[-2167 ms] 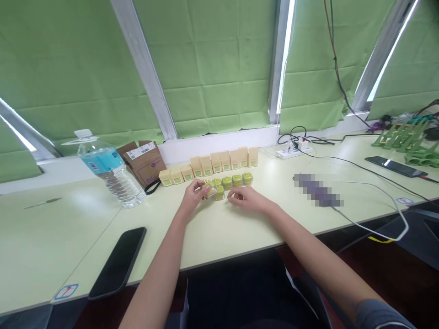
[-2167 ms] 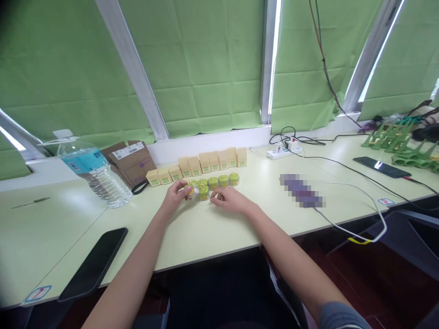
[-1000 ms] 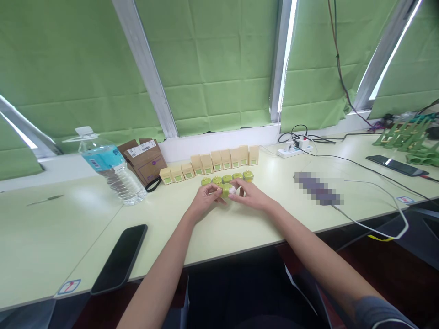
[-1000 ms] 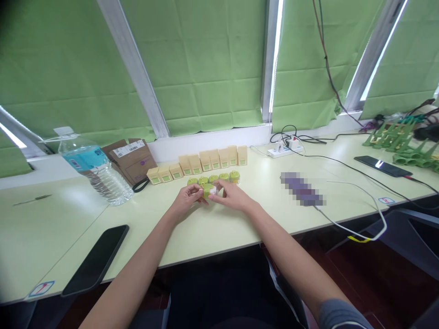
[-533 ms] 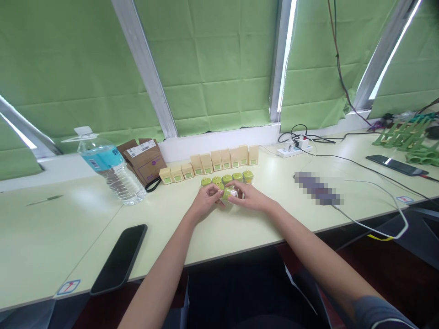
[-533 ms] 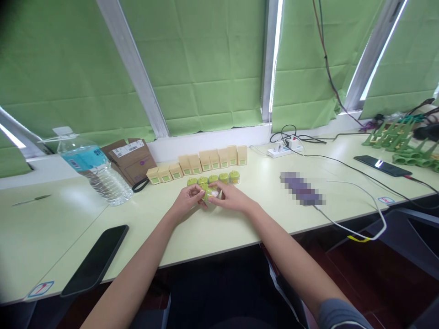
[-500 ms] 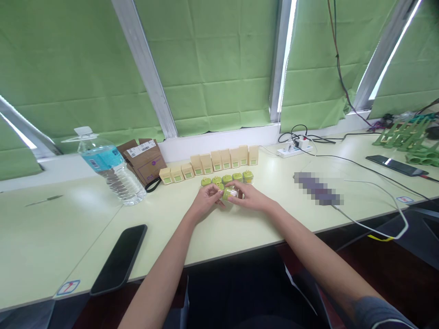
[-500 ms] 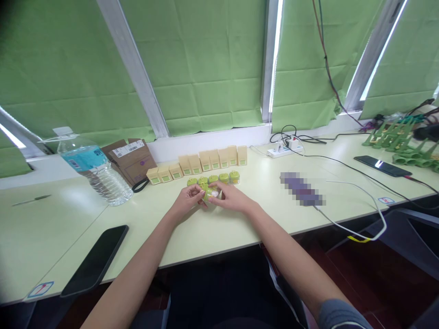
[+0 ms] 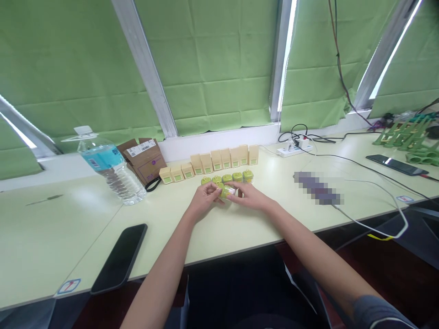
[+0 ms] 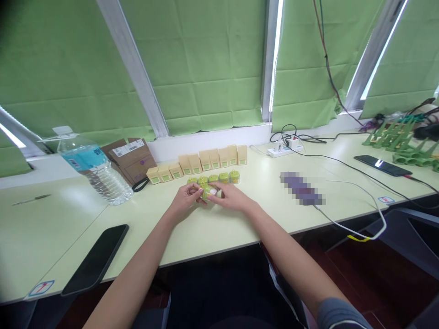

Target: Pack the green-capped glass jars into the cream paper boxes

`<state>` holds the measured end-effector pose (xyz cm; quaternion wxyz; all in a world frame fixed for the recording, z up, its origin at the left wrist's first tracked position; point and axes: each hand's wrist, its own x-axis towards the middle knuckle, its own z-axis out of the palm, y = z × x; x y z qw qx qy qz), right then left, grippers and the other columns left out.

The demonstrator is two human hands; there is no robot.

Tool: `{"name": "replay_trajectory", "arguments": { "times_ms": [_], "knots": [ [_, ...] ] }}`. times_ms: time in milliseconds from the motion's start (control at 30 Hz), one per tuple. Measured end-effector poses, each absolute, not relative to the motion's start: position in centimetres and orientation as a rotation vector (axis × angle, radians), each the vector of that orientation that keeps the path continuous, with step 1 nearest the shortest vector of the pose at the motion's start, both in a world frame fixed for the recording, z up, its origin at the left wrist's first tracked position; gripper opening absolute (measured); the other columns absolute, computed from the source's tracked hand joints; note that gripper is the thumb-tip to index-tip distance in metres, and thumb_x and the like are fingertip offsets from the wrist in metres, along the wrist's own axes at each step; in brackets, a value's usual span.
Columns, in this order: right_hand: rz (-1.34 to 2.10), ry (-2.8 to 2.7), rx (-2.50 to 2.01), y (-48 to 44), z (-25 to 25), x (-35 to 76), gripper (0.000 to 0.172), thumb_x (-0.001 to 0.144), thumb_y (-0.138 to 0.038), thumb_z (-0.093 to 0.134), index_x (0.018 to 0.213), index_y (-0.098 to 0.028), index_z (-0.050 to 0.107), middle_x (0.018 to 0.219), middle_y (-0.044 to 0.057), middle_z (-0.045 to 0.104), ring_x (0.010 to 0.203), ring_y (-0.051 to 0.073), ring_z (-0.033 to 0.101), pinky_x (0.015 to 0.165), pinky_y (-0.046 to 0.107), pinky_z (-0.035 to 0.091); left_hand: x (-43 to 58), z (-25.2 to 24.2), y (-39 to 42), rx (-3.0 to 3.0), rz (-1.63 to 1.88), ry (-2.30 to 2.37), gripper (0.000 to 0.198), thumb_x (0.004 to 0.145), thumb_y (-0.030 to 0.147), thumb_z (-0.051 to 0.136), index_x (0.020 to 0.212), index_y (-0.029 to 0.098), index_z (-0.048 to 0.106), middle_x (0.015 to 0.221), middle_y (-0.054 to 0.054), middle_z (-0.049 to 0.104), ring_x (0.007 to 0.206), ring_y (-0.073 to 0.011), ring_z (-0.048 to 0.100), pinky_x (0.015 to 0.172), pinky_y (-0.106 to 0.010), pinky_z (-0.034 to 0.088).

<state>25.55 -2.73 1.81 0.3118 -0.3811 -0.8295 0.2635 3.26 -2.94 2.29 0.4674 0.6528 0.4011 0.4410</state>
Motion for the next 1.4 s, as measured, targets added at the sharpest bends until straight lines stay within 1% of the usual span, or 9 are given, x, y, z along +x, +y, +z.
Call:
{"name": "replay_trajectory", "arguments": {
  "times_ms": [167,433,567,700,967,1067,1167,1267,1400],
  "knots": [
    [0.699,-2.187,-1.023,-2.6,1.7,25.6,0.067,0.094,-0.061,0.058,0.148,-0.020,0.053,0.098,0.008,0.076,0.075,0.021,0.066,0.071,0.034,0.050,3.1,2.2,-2.8,1.616,1.097,0.990,0.039,0.078,0.052,0.079,0.081,0.018,0.059,0.071,0.000,0.068,0.059,-0.0187,0.071,0.062,-0.033,0.058],
    [0.692,-2.184,-1.018,-2.5,1.6,25.7,0.062,0.094,-0.058,0.059,0.143,-0.021,0.056,0.104,0.008,0.075,0.077,0.021,0.066,0.072,0.035,0.051,2.9,1.9,-2.5,1.653,1.142,0.970,0.035,0.080,0.048,0.078,0.080,0.017,0.061,0.075,-0.003,0.070,0.069,-0.0179,0.071,0.071,-0.032,0.057],
    [0.654,-2.179,-1.024,-2.2,1.4,25.9,0.055,0.093,-0.051,0.061,0.138,-0.020,0.059,0.106,0.008,0.074,0.075,0.020,0.065,0.072,0.035,0.050,2.5,1.9,-2.3,1.629,1.238,1.001,0.037,0.077,0.049,0.079,0.077,0.017,0.060,0.072,-0.002,0.067,0.068,-0.0158,0.067,0.068,-0.029,0.054],
    [0.636,-2.178,-1.014,-2.2,1.3,26.1,0.052,0.093,-0.052,0.061,0.135,-0.020,0.060,0.107,0.008,0.074,0.075,0.020,0.065,0.073,0.034,0.050,2.2,1.9,-2.0,1.624,1.310,1.024,0.037,0.076,0.049,0.079,0.076,0.017,0.059,0.072,-0.001,0.065,0.067,-0.0136,0.062,0.066,-0.026,0.051],
    [0.515,-2.216,-1.058,-2.4,1.7,26.2,0.054,0.093,-0.049,0.062,0.142,-0.028,0.054,0.110,0.005,0.072,0.086,0.022,0.067,0.079,0.035,0.049,2.0,2.1,-1.5,1.591,1.467,1.085,0.040,0.072,0.051,0.080,0.074,0.017,0.059,0.070,0.002,0.060,0.065,-0.0130,0.061,0.065,-0.027,0.051],
    [0.514,-2.197,-1.077,-2.4,1.6,26.2,0.049,0.090,-0.048,0.065,0.134,-0.028,0.058,0.112,0.005,0.072,0.093,0.024,0.068,0.080,0.035,0.049,1.9,2.2,-1.4,1.570,1.511,1.098,0.039,0.074,0.051,0.079,0.076,0.017,0.059,0.072,0.002,0.061,0.064,-0.0143,0.065,0.066,-0.028,0.052],
    [0.587,-2.174,-1.046,-2.3,1.3,26.2,0.048,0.087,-0.045,0.070,0.128,-0.025,0.057,0.109,0.006,0.072,0.097,0.024,0.067,0.084,0.036,0.050,1.8,2.1,-1.4,1.558,1.532,1.092,0.039,0.077,0.051,0.077,0.078,0.018,0.058,0.072,0.001,0.063,0.063,-0.0156,0.068,0.067,-0.030,0.053],
    [0.642,-2.167,-1.000,-2.0,0.8,26.2,0.048,0.083,-0.041,0.073,0.123,-0.022,0.055,0.110,0.007,0.071,0.094,0.023,0.066,0.083,0.036,0.050,1.8,2.0,-1.3,1.544,1.537,1.093,0.040,0.076,0.052,0.077,0.079,0.018,0.057,0.071,0.001,0.064,0.062,-0.0161,0.068,0.067,-0.031,0.054],
    [0.606,-2.199,-0.993,-1.7,0.5,26.2,0.037,0.082,-0.035,0.071,0.114,-0.021,0.059,0.110,0.007,0.069,0.088,0.021,0.064,0.081,0.035,0.049,1.8,2.0,-1.3,1.540,1.538,1.096,0.042,0.075,0.054,0.077,0.078,0.018,0.056,0.071,0.001,0.064,0.060,-0.0161,0.068,0.065,-0.031,0.054]
  ]
}}
